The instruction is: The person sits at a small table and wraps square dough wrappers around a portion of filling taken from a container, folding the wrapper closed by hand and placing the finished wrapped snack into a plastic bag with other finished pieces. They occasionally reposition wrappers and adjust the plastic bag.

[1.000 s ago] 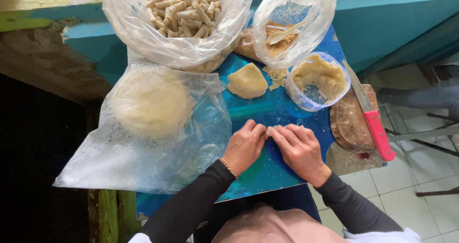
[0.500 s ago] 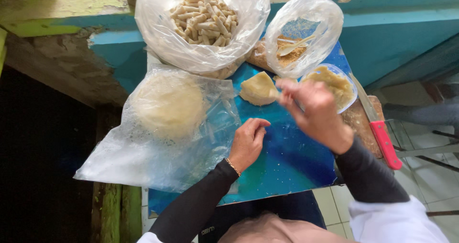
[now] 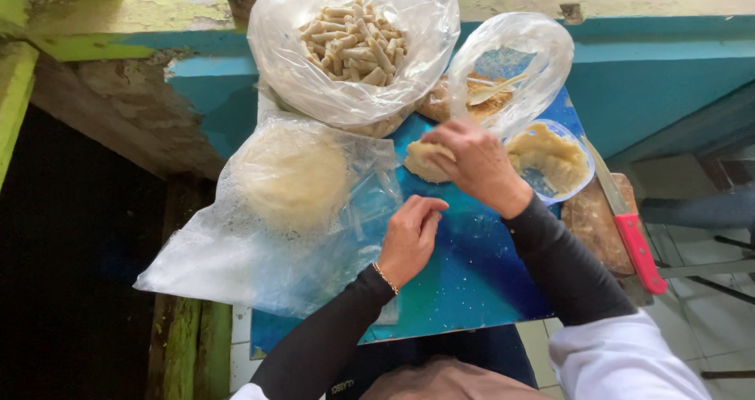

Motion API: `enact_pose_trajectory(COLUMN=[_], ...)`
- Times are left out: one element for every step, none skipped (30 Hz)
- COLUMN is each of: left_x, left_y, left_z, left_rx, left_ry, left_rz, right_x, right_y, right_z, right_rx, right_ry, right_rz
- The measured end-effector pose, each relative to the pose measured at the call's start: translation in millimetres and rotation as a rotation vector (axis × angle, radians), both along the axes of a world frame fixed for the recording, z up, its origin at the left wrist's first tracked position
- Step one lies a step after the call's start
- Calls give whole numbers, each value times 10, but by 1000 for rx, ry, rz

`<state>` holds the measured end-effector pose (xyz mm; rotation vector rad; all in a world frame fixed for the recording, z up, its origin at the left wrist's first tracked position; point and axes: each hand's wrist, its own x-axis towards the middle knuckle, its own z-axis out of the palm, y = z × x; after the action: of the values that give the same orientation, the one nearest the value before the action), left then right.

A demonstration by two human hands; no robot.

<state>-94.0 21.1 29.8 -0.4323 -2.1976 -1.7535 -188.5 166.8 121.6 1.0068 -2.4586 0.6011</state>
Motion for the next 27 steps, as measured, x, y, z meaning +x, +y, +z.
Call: enact_pose_trajectory(left_x=[-9,-15,-25,-38,-44,-57,-77,-94,-121,-166,-205,-247,-296,-335,-378,-429,-469,-497,-533,-565,-583,-606,-627,-640,-654,-663,-670], left_y=[-3,8,18,16,16,16,13,15,24,31,55,77,89,99,95,85,84,86,98,111,117,126,133,136,135,135,120], left_z=[-7,-19,-29,-41,-56,-68,-79,-88,-93,-94,-95,-96,-98,-102,-109,-114,-123,-138,-149,-160,-178,-192,-201,-212,-220,-225,-227], left_rx=[-21,-42,-77,-113,-150,-152,-156,-161,-198,-234,-269,-357,-446,-536,-632,-729,-825,-876,-929,-980,-1006,-1031,-1055,-1058,-1062,-1066,-1058], left_ry=[61,123,124,127,128,136,143,149,167,190,212,257,302,345,386,430,473,492,513,536,578,622,668,662,655,649,611], left_rz=[23,38,40,45,50,57,66,74,85,96,106,120,134,147,175,204,233,262,290,318,341,365,389,380,371,363,355], right_x=[-26,-45,-81,-132,-183,-226,-273,-313,-338,-355,-355,-353,-355,-350,-351,-355,-354,-354,-365,-378,-386,-398,-418,-438,-451,-465,-486], right_y=[50,114,178,231,275,315,361,403,433,451,471,484,486,480,475,466,459,453,447,448,450,456,464,477,487,495,506], right_z=[-176,-334,-453,-549,-631,-697,-741,-772,-798,-820,-838,-850,-856,-864,-867,-868,-872,-878,-883,-889,-903,-920,-936,-955,-982,-1011,-1034], right_rx=[-15,-31,-45,-99,-155,-212,-265,-320,-375,-380,-384,-387,-383,-381,-377,-372,-366,-360,-371,-382,-393,-405,-418,-431,-432,-432,-432], right_ry=[-10,-20,-24,-93,-164,-237,-274,-311,-344,-329,-316,-305,-315,-327,-339,-334,-330,-330,-331,-330,-332,-332,-330,-329,-347,-365,-382], right_rz=[-15,-38,-59,-90,-121,-151,-133,-116,-97,-87,-79,-70,-82,-94,-105,-114,-123,-131,-137,-145,-153,-155,-156,-157,-179,-201,-221])
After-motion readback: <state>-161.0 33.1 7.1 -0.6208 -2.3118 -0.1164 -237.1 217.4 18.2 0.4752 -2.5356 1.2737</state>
